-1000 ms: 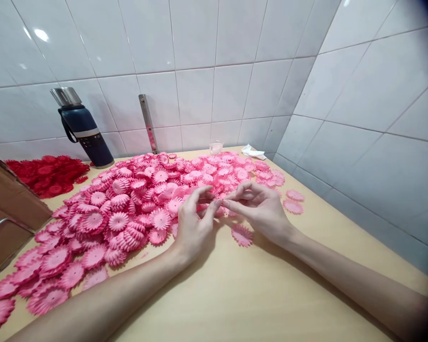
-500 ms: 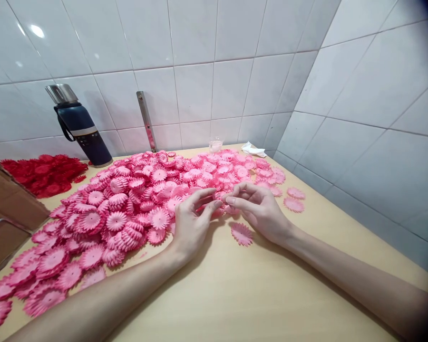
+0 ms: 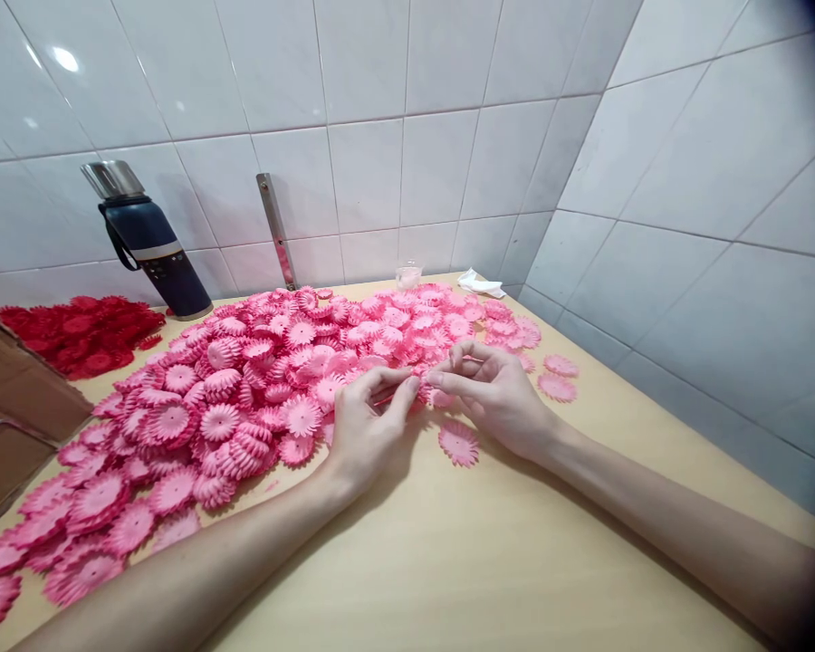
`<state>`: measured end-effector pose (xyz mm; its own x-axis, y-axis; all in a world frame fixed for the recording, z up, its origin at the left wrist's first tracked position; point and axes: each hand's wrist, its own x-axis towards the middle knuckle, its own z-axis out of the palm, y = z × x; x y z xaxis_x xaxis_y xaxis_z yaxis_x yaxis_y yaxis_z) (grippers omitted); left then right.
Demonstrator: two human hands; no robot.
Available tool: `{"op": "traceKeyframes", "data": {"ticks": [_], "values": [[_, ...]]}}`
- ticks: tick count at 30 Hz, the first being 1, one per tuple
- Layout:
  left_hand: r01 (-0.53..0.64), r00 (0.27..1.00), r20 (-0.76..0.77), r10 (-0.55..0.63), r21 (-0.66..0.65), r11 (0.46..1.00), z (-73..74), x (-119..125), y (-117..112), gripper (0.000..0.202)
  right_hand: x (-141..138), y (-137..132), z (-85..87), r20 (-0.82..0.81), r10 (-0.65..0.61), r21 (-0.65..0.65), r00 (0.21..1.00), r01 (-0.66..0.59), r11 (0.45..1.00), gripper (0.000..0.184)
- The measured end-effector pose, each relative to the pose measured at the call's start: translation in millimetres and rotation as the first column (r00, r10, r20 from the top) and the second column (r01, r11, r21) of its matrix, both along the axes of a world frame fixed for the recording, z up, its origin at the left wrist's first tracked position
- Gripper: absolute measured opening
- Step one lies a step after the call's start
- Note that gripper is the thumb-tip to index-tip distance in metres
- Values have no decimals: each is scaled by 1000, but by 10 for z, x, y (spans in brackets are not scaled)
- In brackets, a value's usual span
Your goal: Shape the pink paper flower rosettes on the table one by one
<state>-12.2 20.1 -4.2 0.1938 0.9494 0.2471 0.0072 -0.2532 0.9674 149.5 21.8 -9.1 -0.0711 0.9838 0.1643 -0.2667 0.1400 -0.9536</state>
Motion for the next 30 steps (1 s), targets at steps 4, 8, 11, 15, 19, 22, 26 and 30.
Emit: {"op": "traceKeyframes", "data": {"ticks": [4, 8, 11, 15, 19, 22, 26, 30], "values": [[-58, 998, -15, 59, 45, 997, 0, 0, 9, 15, 4, 25, 17, -44, 0, -27, 999, -2, 1000, 32], [-73, 995, 63, 72, 21, 997, 1, 11, -6, 14, -18, 63, 17, -43, -118, -3, 992, 118, 993, 36], [-45, 991, 122, 47, -23, 999, -7, 21, -35, 14, -13, 136, -30, -43, -222, 46, 974, 224, 974, 39], [-84, 978, 189, 85, -11, 996, -17, 24, -53, 16, 123, 281, -108, -101, -420, 2, 902, 422, 906, 41], [-64, 973, 219, 78, -71, 995, -11, 32, -28, 19, 236, 309, -86, -5, -537, 153, 844, 531, 833, 30], [-14, 965, 260, 42, -109, 994, -5, 38, -6, 20, 161, 205, -24, 114, -497, 328, 860, 440, 836, 23], [27, 966, 260, 3, -112, 993, -12, 29, 5, 21, -17, 36, 37, 212, -297, 324, 931, 219, 920, 19], [19, 986, 168, -9, -54, 998, -28, 15, 3, 19, -111, -49, 57, 235, -139, 256, 962, 76, 964, 19]]}}
